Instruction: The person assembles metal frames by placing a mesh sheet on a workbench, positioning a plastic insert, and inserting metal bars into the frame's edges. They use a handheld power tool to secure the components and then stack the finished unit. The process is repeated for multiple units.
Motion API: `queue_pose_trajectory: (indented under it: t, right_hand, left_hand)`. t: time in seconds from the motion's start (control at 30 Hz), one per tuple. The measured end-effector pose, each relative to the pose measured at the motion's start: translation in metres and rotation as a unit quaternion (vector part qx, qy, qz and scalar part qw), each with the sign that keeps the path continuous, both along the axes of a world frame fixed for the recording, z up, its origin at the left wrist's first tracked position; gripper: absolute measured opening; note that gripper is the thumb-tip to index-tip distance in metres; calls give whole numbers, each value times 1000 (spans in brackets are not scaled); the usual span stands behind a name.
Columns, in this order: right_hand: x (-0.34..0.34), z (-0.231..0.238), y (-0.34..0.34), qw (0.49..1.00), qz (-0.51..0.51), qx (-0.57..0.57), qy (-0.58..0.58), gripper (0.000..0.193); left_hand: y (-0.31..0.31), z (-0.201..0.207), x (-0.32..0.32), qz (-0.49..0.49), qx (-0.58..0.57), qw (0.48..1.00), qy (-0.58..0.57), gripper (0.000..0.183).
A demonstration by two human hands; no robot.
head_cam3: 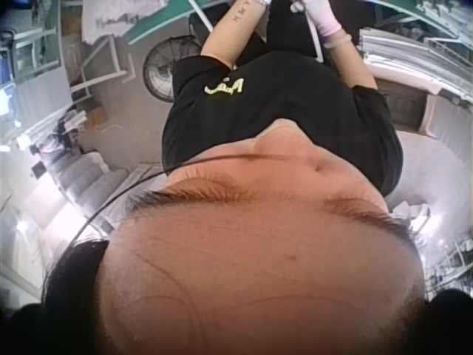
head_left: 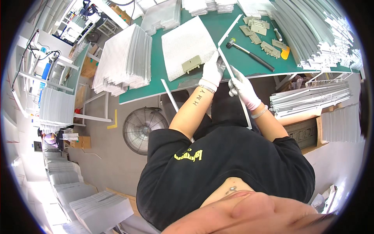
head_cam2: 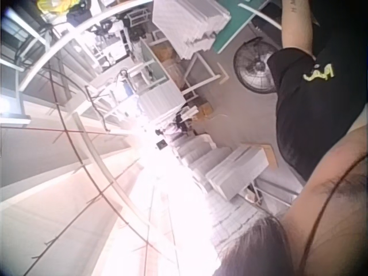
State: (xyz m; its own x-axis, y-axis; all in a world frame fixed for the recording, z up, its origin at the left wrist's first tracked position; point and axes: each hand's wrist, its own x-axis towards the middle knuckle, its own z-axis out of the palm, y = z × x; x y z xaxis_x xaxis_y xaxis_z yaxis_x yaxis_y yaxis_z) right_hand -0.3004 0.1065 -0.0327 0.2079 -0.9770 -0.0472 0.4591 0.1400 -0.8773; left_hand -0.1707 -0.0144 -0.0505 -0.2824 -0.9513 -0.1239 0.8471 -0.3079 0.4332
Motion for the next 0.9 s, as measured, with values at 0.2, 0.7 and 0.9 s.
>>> queue_pose_trajectory:
  t: [0.2,0.7,0.9]
  right_hand:
    - [6,3,8,999,-11,3,53,60]
    - [-9,40,-125,973,50,15,225,19]
    - [-10,12,-127,989,95,45,100,9]
  left_hand:
    - [-9,-5,3,-2,-17,998,-65,27]
    - [118,46,43,-97,-70,984,-134,51]
    - [38,-8,213,261,-162,665,-681,38]
